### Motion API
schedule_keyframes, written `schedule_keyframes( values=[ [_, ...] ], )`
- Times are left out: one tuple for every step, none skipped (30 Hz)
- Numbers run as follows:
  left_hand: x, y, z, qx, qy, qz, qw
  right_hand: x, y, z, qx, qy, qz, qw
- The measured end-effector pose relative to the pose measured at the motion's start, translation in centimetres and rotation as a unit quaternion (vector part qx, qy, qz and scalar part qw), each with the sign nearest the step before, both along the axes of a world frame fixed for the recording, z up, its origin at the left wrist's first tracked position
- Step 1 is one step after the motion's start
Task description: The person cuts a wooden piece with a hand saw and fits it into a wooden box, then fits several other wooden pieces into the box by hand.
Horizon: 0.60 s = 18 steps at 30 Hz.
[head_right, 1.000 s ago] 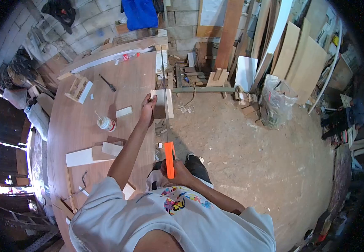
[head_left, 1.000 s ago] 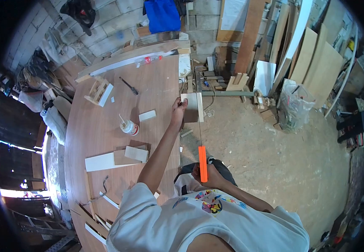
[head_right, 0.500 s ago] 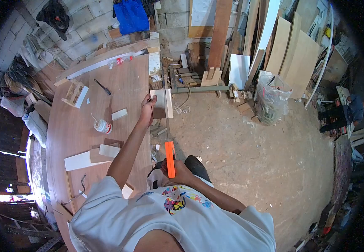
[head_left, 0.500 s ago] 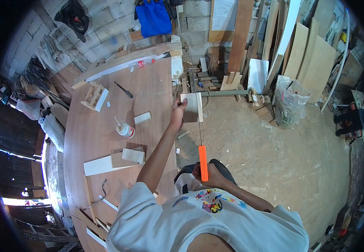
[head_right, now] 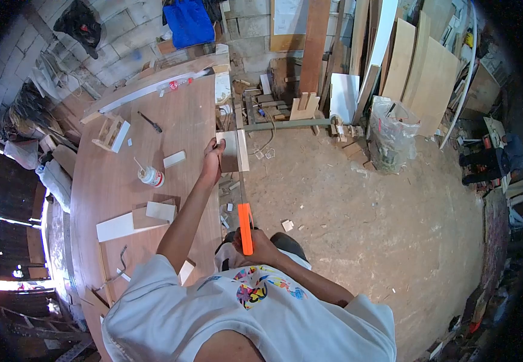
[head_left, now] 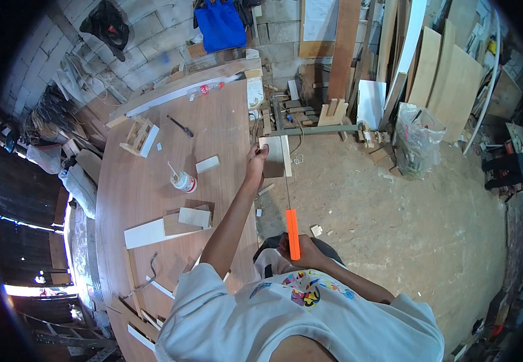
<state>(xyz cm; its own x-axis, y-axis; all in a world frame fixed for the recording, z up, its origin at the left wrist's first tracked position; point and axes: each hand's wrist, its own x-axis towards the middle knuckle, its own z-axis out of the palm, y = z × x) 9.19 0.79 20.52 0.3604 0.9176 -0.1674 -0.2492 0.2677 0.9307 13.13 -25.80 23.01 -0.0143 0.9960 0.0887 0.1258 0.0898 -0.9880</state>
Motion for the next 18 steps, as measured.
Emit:
schedule_keyframes(
  values=[
    [-0.5, -0.2, -0.5, 0.011, 0.001, 0.008, 1.0, -0.4, -0.2, 0.1, -0.001, 0.002, 0.002, 1.0],
    [-0.9, -0.2, -1.0, 0.009, 0.002, 0.01, 1.0, -0.6, -0.4, 0.1, -0.009, -0.015, 0.007, 1.0],
    [-1.3, -0.4, -1.4, 0.009, -0.003, 0.011, 1.0, -0.8, -0.6, 0.1, -0.019, -0.031, 0.011, 0.999],
    [-2.1, -0.9, -2.0, 0.007, -0.006, 0.013, 1.0, -1.2, -0.9, -0.5, -0.026, -0.028, 0.014, 0.999],
    [-3.0, -1.5, -2.6, 0.001, -0.002, 0.013, 1.0, -1.7, -1.0, -1.4, -0.031, -0.027, 0.023, 0.999],
    [-3.9, -2.0, -3.1, -0.033, 0.008, 0.014, 0.999, -2.3, -1.1, -1.7, -0.035, -0.027, 0.032, 0.999],
    [-4.8, -2.6, -3.1, -0.066, 0.019, 0.014, 0.998, -3.0, -1.4, -2.0, -0.037, -0.012, 0.029, 0.999],
    [-5.6, -2.7, -4.1, -0.068, 0.023, 0.012, 0.997, -3.5, -1.6, -2.2, -0.039, -0.008, 0.026, 0.999],
    [-6.7, -2.7, -6.9, -0.068, 0.035, 0.034, 0.996, -4.2, -1.9, -2.4, -0.034, -0.02, 0.016, 0.999],
    [-7.6, -3.3, -8.0, -0.07, 0.049, 0.055, 0.995, -5.1, -2.4, -2.6, -0.03, -0.032, 0.004, 0.999],
    [-8.5, -3.9, -9.2, -0.075, 0.057, 0.049, 0.994, -5.9, -2.8, -3.1, -0.049, -0.014, -0.005, 0.999],
    [-9.4, -4.9, -9.9, -0.108, 0.041, 0.056, 0.992, -6.7, -3.2, -3.6, -0.057, -0.007, -0.01, 0.998],
    [-10.3, -6.0, -10.6, -0.142, 0.025, 0.063, 0.988, -7.5, -3.7, -4.2, -0.086, 0.007, -0.024, 0.996],
    [-11.0, -6.8, -11.2, -0.146, 0.031, 0.058, 0.987, -8.2, -4.0, -4.7, -0.112, 0.018, -0.038, 0.993],
    [-11.9, -7.6, -12.1, -0.172, 0.06, 0.065, 0.981, -8.9, -4.3, -4.9, -0.148, 0.02, -0.043, 0.988],
    [-12.7, -8.3, -13.5, -0.197, 0.088, 0.072, 0.974, -9.5, -4.7, -4.6, -0.154, 0.024, -0.048, 0.987],
    [-13.4, -8.9, -14.9, -0.201, 0.091, 0.067, 0.973, -10.1, -5.0, -4.3, -0.182, 0.023, -0.054, 0.982],
    [-14.2, -9.2, -16.9, -0.207, 0.09, 0.063, 0.972, -10.6, -5.3, -4.1, -0.209, 0.02, -0.059, 0.976]
  ],
)
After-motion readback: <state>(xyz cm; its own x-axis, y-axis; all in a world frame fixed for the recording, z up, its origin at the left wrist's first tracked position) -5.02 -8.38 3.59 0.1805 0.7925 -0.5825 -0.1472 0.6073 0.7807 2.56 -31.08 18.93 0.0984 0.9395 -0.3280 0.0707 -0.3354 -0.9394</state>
